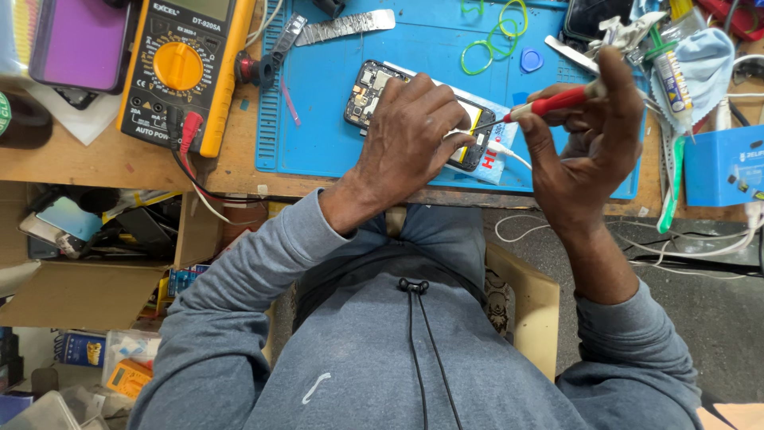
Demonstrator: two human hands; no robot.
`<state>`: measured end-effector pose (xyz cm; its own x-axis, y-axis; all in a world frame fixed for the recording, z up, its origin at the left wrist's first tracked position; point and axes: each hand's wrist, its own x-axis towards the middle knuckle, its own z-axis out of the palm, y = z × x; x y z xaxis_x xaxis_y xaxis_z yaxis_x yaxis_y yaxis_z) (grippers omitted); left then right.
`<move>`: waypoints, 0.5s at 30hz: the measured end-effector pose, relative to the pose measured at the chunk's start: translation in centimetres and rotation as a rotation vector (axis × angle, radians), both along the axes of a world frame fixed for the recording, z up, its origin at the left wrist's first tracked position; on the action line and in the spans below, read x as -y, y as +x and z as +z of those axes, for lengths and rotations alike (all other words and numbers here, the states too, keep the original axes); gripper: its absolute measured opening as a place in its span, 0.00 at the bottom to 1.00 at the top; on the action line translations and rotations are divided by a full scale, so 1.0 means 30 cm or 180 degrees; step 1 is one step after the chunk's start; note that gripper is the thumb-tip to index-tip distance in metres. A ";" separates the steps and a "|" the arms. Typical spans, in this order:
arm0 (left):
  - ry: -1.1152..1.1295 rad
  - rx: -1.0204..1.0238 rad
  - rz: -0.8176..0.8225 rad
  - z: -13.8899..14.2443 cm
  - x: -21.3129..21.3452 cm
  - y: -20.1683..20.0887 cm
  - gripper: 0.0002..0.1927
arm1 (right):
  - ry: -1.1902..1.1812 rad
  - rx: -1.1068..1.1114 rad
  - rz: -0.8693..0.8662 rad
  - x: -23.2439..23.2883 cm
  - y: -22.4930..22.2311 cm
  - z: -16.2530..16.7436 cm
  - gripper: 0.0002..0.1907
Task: The person works on a disassembled smartphone placed on a blue mat, using a red-handled screwdriver to pry and adjust the battery and internal components. They also handle a roll of white tape and a charging cable while manipulating the phone's internals.
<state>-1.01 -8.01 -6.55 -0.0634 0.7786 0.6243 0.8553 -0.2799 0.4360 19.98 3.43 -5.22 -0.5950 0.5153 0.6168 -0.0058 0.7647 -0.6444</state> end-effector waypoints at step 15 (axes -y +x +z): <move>-0.0096 -0.0114 -0.0019 -0.015 0.042 -0.025 0.13 | 0.0213 0.0245 -0.0057 -0.019 -0.007 0.021 0.38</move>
<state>-1.77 -9.27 -6.98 -0.0367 0.7973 0.6024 0.8688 -0.2724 0.4135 19.78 4.02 -4.58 -0.6330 0.4853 0.6031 0.0557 0.8056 -0.5898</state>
